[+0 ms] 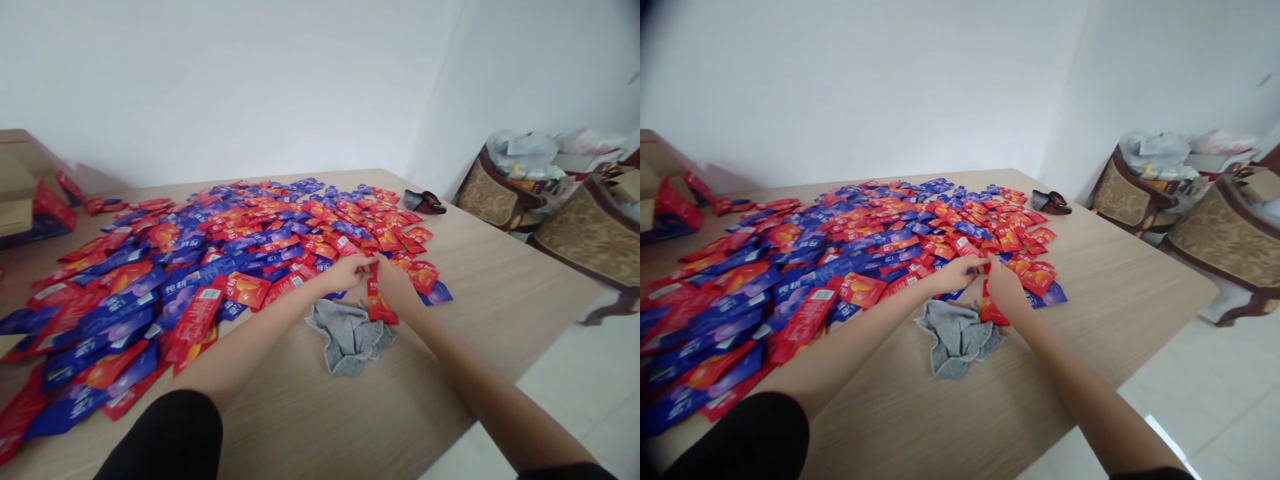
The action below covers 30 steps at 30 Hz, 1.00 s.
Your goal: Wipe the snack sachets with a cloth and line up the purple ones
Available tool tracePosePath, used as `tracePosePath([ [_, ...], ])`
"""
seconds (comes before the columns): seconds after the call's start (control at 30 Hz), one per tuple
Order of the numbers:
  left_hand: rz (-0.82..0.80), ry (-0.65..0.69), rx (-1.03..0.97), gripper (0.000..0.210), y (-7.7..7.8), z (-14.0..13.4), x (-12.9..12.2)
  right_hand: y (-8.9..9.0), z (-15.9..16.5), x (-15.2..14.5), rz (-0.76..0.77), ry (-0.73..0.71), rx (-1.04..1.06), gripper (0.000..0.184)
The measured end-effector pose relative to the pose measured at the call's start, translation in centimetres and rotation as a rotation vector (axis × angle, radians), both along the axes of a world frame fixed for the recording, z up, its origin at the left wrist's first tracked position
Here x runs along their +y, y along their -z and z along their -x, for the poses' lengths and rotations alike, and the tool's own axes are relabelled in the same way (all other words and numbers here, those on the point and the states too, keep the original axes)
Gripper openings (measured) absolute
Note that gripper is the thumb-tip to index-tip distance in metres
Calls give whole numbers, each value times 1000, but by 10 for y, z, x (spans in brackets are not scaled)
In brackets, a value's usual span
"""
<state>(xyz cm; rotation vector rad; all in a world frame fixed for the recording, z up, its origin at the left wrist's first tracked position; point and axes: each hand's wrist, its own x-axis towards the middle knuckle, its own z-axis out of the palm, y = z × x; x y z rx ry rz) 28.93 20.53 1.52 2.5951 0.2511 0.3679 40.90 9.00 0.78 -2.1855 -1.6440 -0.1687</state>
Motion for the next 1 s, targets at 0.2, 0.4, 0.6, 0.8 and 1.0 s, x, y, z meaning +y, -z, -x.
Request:
tracePosePath([
  [0.2, -340, -293, -186, 49, -58, 72, -25, -41, 39, -22, -516, -236, 135, 35],
  [0.4, -411, -242, 126, 16, -59, 203, -69, -17, 111, -49, -310, -771, 289, 39],
  [0.6, -503, -295, 303, 13, 4, 278, -150, 14, 151, -77, 124, -1148, 258, 49],
  [0.8, -357, -393, 193, 33, 13, 298, -162, 2, 128, -65, -7, -767, 156, 31],
  [1.0, -314, -516, 298, 50, 32, 312, -158, 36, 88, -52, 143, -487, -30, 38],
])
